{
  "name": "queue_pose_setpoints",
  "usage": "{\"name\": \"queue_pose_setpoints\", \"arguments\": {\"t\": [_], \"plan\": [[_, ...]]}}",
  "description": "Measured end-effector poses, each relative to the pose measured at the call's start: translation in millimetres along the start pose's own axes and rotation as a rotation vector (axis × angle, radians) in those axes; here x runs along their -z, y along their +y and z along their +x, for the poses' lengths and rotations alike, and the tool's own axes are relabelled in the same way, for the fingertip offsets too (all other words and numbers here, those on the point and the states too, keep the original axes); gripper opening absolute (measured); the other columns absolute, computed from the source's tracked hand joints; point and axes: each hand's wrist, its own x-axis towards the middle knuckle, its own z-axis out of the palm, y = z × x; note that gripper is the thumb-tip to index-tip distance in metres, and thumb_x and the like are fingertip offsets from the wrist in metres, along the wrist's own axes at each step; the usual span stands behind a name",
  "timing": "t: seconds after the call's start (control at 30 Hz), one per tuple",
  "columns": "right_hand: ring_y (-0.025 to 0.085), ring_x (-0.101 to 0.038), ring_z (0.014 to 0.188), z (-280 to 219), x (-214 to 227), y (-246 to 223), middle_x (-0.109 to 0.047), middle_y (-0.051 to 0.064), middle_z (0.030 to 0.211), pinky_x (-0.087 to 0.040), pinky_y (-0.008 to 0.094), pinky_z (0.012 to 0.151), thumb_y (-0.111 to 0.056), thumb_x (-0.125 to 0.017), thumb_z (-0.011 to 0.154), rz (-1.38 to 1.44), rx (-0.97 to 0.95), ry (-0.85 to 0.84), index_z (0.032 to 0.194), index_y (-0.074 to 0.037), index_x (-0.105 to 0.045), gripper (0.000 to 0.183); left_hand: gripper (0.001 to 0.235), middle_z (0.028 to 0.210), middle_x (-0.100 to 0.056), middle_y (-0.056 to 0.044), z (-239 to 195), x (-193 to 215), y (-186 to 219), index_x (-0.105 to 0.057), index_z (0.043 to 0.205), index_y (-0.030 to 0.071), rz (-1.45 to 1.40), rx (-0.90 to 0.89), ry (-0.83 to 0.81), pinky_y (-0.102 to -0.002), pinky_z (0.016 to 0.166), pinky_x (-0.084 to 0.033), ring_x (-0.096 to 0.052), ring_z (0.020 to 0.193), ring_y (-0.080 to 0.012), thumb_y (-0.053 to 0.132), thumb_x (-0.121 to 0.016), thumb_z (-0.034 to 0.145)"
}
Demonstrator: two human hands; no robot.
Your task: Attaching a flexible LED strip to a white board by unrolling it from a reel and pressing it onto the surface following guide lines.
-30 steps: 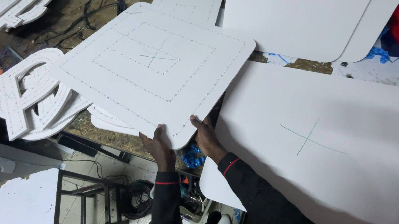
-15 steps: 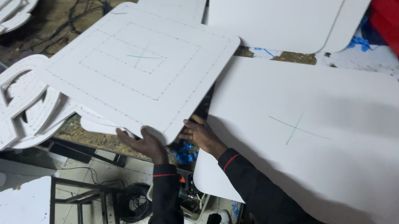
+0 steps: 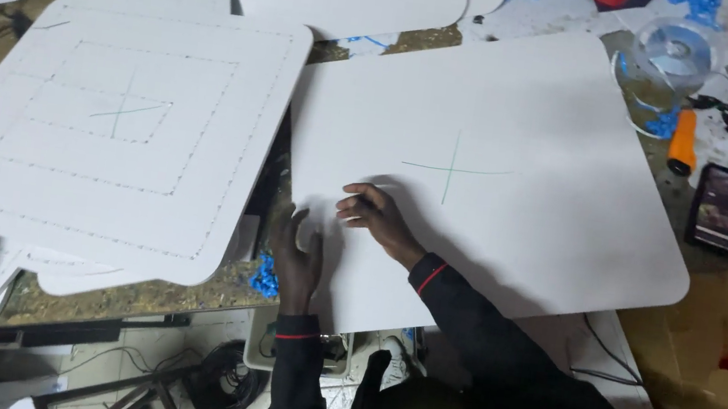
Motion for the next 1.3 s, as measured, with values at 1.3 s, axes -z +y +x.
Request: {"name": "queue_pose_setpoints", "arguments": {"t": [1.3], "plan": [[0.040,-0.069,0.141,-164,389,-116,-0.079,0.019,0.138,-0.051,0.056,0.122,-0.024,-0.070,0.115,-0.856,0.324,0.464,0.141,-0.010,-0.079,0.031,0.051,0.165,-0.065,0.000,-59,-271,215,-0.074,0.146,0.027,0.223,-0.192,-0.411,-0.061,0.133,-0.032,-0.055,0.157,-0.0304,0.062,-0.054,0.114]]}}
